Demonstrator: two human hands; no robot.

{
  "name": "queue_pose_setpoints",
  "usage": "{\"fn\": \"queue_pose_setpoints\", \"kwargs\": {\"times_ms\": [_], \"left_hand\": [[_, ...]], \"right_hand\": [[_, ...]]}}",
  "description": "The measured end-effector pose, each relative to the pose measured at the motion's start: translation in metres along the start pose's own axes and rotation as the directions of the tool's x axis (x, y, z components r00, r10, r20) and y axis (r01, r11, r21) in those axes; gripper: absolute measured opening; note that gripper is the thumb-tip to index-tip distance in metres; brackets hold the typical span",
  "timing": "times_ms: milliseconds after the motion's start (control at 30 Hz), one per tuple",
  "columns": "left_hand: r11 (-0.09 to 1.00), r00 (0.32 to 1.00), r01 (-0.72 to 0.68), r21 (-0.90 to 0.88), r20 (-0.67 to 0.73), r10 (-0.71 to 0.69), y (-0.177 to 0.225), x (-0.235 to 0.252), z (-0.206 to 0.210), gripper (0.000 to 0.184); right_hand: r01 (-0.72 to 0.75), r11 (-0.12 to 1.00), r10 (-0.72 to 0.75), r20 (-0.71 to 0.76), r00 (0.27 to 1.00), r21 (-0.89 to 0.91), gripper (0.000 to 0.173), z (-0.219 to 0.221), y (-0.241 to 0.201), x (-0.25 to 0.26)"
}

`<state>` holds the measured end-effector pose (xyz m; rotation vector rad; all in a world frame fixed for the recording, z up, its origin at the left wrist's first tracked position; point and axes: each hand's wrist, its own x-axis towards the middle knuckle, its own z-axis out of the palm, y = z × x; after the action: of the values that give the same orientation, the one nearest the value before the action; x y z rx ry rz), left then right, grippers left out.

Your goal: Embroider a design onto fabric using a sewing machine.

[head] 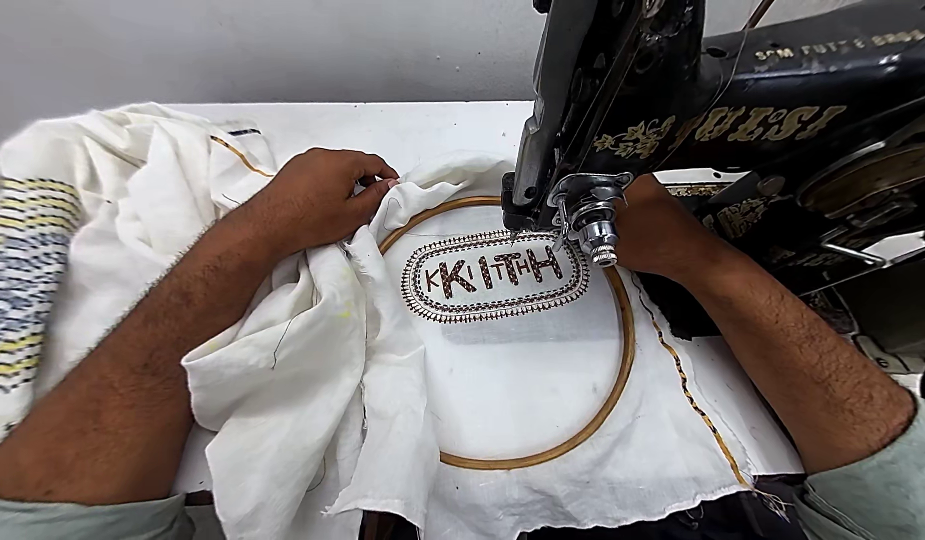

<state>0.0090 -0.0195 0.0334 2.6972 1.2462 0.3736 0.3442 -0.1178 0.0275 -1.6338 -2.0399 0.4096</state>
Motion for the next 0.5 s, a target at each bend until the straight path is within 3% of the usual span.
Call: {"fn": "queue_pose_setpoints", "kwargs": {"times_ms": [500], "left_hand": [[1.000,1.000,0.019,-0.010,0.019,-0.018,0.0020,0.0002,-0.0014,0.028]], "right_hand": [[0.013,1.000,-0.013,-0.006,1.000,-0.002,0.016,-0.0002,-0.0004,0.0000]]}}
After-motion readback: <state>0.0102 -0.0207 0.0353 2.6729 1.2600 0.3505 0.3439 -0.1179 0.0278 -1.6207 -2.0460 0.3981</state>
